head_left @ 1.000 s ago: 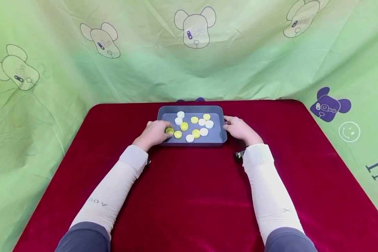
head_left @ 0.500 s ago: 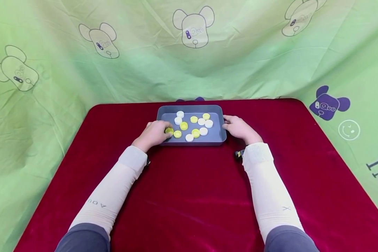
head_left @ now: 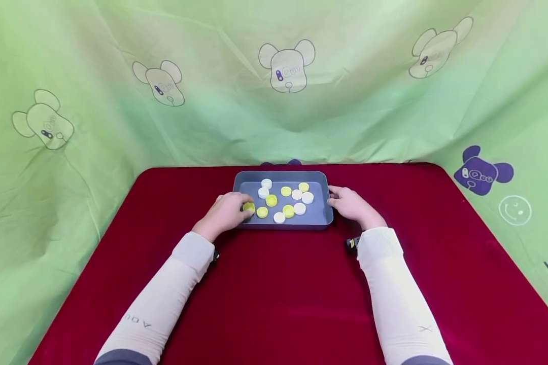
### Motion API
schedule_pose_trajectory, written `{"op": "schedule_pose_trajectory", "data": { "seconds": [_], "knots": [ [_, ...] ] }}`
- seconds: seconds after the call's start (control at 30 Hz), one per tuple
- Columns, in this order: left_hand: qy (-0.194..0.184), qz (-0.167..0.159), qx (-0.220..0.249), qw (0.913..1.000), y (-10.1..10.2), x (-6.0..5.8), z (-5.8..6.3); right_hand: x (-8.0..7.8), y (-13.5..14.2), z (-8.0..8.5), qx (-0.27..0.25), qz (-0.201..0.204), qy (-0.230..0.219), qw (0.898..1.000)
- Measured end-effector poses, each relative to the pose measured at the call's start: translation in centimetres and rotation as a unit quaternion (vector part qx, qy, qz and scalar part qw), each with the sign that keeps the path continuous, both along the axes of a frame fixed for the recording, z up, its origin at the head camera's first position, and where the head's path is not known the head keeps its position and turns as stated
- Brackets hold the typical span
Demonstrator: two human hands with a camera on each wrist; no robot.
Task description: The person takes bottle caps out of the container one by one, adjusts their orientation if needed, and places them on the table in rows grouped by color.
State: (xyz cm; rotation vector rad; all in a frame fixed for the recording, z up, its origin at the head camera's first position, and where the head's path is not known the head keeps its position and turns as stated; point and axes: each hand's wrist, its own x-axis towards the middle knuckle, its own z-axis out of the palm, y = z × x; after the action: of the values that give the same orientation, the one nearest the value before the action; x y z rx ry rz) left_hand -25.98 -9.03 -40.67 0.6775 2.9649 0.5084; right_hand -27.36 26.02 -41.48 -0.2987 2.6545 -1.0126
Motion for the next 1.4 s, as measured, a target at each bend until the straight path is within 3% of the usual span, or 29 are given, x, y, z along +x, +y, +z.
{"op": "schedule_pose_trajectory", "data": {
  "seconds": [0.17,0.37,0.73,0.93,1.4],
  "knots": [
    [0.018,0.001,0.019,0.9997,0.4,0.1,0.0,0.3,0.3,0.0,-0.006,-0.007,0.014,1.000],
    [0.010,-0.001,0.019,0.9998,0.4,0.1,0.3,0.4,0.4,0.2,-0.004,-0.010,0.001,1.000],
    [0.016,0.002,0.035,0.9993,-1.4,1.9,1.3,0.2,-0.4,-0.5,-0.009,-0.006,0.007,1.000],
    [0.048,-0.009,0.038,0.9981,-2.4,2.8,2.2,0.2,-0.9,-0.5,-0.010,-0.005,0.014,1.000],
    [0.053,-0.013,0.039,0.9978,-2.7,4.0,3.1,0.5,-0.3,-0.1,-0.001,-0.016,0.003,1.000]
  ]
}}
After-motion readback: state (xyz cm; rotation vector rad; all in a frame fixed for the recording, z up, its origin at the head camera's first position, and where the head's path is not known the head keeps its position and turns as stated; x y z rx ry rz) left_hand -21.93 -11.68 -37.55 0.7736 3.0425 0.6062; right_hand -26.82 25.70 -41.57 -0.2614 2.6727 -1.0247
